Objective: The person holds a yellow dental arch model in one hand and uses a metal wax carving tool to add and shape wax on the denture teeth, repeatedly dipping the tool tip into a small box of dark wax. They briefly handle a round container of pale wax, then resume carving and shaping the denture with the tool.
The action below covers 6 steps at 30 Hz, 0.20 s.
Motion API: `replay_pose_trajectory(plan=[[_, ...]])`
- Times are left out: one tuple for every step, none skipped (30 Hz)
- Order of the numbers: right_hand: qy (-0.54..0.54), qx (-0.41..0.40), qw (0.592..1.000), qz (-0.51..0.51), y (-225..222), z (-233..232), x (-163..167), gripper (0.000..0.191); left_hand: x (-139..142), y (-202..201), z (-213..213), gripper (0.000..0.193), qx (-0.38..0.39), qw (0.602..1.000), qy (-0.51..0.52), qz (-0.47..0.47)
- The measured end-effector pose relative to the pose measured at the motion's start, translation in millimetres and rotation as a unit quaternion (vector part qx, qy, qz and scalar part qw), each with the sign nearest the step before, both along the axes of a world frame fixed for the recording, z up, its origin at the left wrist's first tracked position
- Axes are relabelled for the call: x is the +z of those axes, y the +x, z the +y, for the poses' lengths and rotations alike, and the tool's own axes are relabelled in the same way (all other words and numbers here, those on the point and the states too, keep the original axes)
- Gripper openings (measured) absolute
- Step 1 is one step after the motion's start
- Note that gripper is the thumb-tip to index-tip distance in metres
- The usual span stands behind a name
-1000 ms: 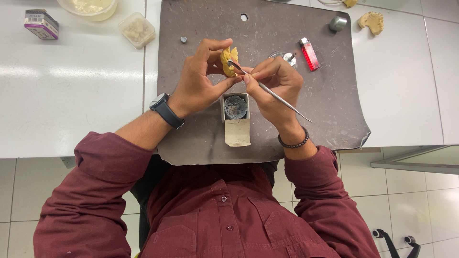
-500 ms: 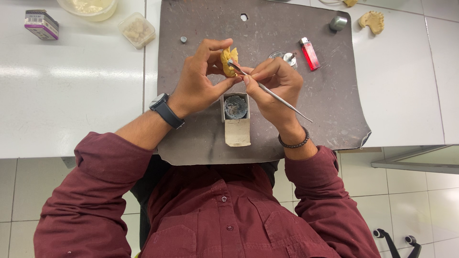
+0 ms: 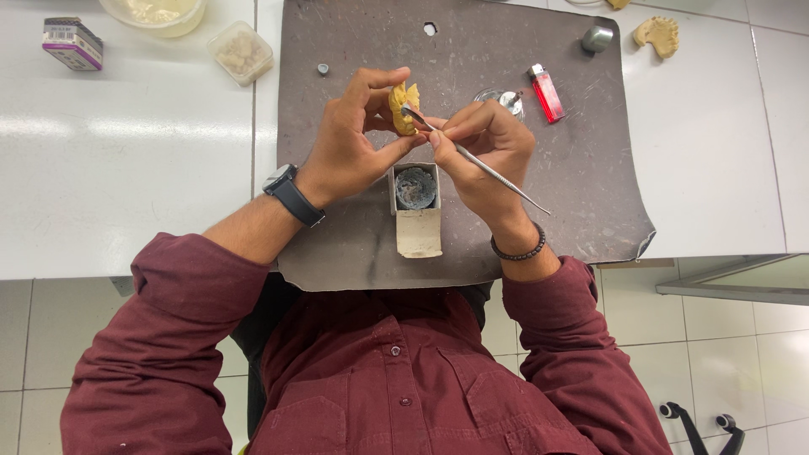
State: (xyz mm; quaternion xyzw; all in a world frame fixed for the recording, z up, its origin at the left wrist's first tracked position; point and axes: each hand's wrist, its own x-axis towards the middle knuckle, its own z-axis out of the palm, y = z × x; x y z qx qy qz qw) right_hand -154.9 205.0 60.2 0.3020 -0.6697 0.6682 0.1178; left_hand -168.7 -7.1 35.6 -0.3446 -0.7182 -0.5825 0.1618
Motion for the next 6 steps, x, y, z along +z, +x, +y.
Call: replay_pose_trajectory(plan=[[0.002,-0.003,1.000,-0.002,-0.2,0.2,-0.2,0.016,-0.2,-0.4,0.0,0.070,-0.001,1.000,0.000,0.001],[0.004,-0.004,1.000,-0.002,-0.7,0.3,-0.5,0.016,-0.3,-0.9,0.0,0.070,0.000,1.000,-0.004,0.003],[0.006,-0.004,1.000,-0.001,-1.4,0.5,-0.9,0.015,-0.4,-1.4,-0.1,0.071,0.001,1.000,-0.007,0.005],[0.008,-0.005,1.000,-0.001,-1.8,0.7,-1.4,0.015,-0.6,-1.6,-0.1,0.071,0.003,1.000,-0.011,0.007],[0.003,-0.002,1.000,0.000,-1.8,1.0,-1.9,0.015,-0.8,-1.3,-0.2,0.070,0.001,1.000,-0.007,-0.001],[-0.002,0.001,1.000,0.001,-1.6,1.3,-2.6,0.015,-1.2,-0.1,-0.3,0.070,-0.001,1.000,-0.003,-0.008]])
